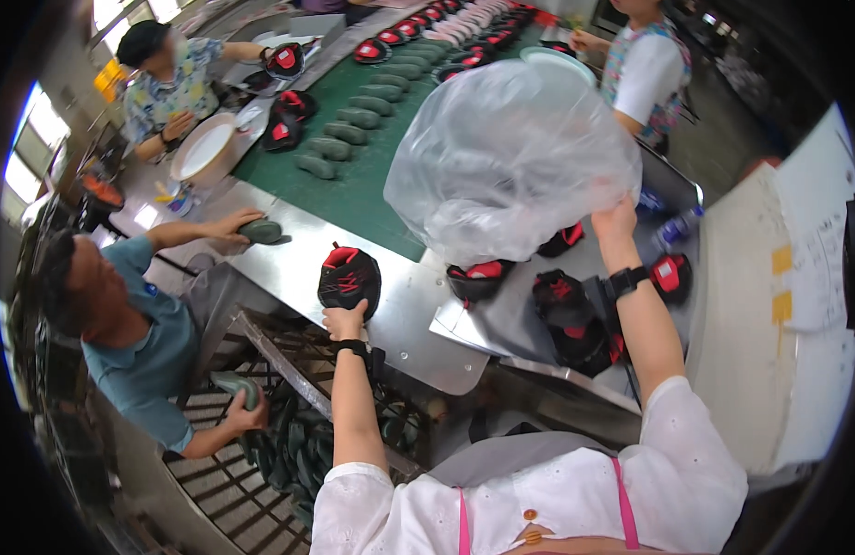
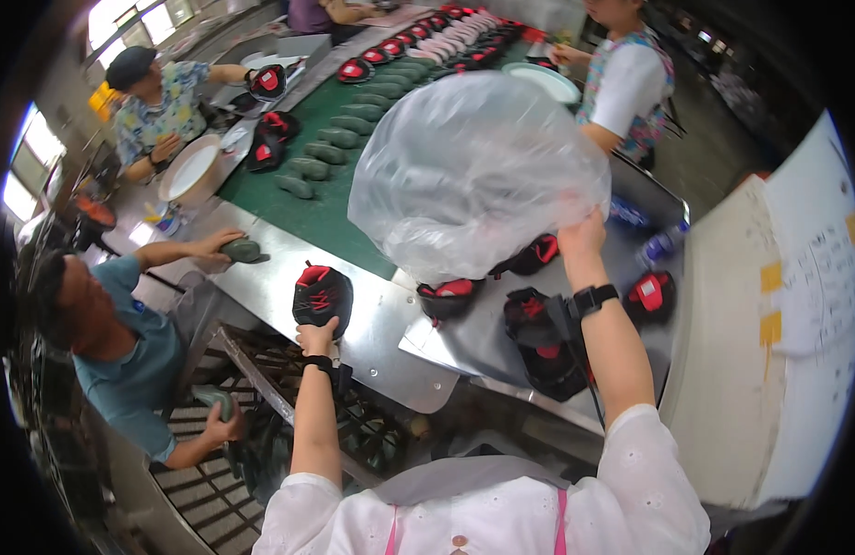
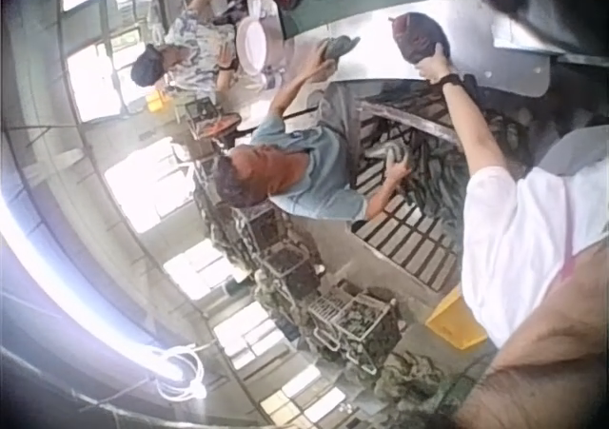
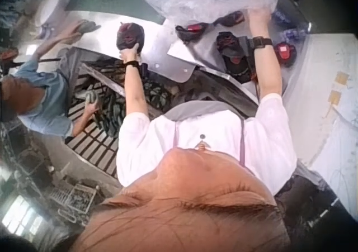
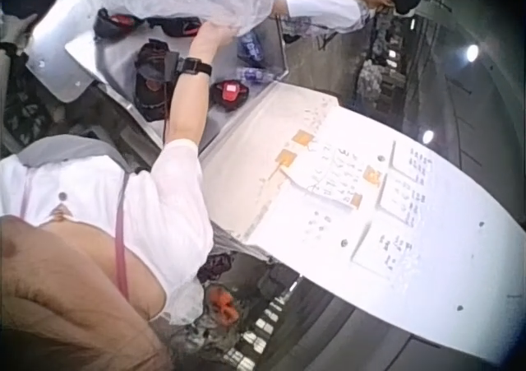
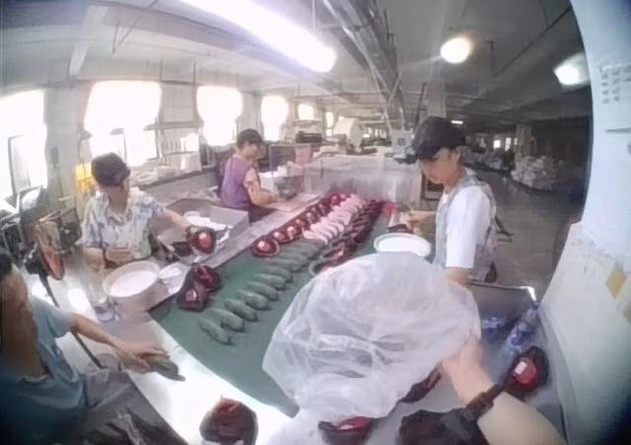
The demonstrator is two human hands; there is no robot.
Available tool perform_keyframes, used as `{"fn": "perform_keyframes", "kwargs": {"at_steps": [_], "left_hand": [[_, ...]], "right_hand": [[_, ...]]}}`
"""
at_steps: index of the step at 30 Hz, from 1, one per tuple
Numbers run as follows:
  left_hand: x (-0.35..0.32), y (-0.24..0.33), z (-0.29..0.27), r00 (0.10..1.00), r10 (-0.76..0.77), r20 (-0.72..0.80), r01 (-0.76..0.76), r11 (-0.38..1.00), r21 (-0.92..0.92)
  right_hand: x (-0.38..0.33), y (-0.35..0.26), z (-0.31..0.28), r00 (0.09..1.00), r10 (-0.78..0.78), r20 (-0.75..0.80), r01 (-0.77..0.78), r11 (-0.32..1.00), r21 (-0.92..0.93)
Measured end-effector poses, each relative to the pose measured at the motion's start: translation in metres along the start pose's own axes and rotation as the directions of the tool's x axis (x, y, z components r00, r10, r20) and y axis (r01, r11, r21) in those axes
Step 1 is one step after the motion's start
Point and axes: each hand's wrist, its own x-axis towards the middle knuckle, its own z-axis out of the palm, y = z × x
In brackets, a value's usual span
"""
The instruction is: Sorting and bagging finished shoe uppers in a manufacturing facility.
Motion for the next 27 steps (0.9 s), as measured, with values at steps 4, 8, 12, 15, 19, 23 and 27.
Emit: {"fn": "perform_keyframes", "kwargs": {"at_steps": [4,8,12,15,19,23,27], "left_hand": [[0.061,-0.036,0.019,0.954,0.269,-0.133,-0.299,0.81,-0.505],[0.035,-0.021,-0.002,0.912,0.395,-0.112,-0.267,0.363,-0.893],[0.019,-0.013,-0.069,0.713,0.668,0.215,0.269,0.022,-0.963],[-0.137,0.033,-0.115,0.197,0.976,0.098,0.522,-0.02,-0.853],[-0.261,0.017,-0.083,0.205,0.945,0.255,0.127,0.232,-0.964],[-0.372,-0.002,-0.054,-0.217,0.862,0.459,0.152,0.494,-0.856],[-0.474,-0.041,-0.02,-0.544,0.618,0.568,0.068,0.706,-0.705]], "right_hand": [[0.015,-0.028,-0.043,0.849,0.049,0.526,0.086,0.969,-0.23],[-0.097,-0.071,0.07,0.865,0.181,0.468,-0.108,0.978,-0.178],[-0.154,-0.124,0.088,0.831,0.019,0.556,0.303,0.823,-0.481],[-0.231,-0.141,0.069,0.8,0.028,0.599,0.065,0.989,-0.133],[-0.332,-0.117,0.017,0.865,0.325,0.383,-0.174,0.909,-0.379],[-0.392,-0.138,-0.047,0.643,-0.467,0.607,0.731,0.137,-0.669],[-0.465,-0.183,-0.108,0.852,-0.037,0.522,0.311,0.838,-0.449]]}}
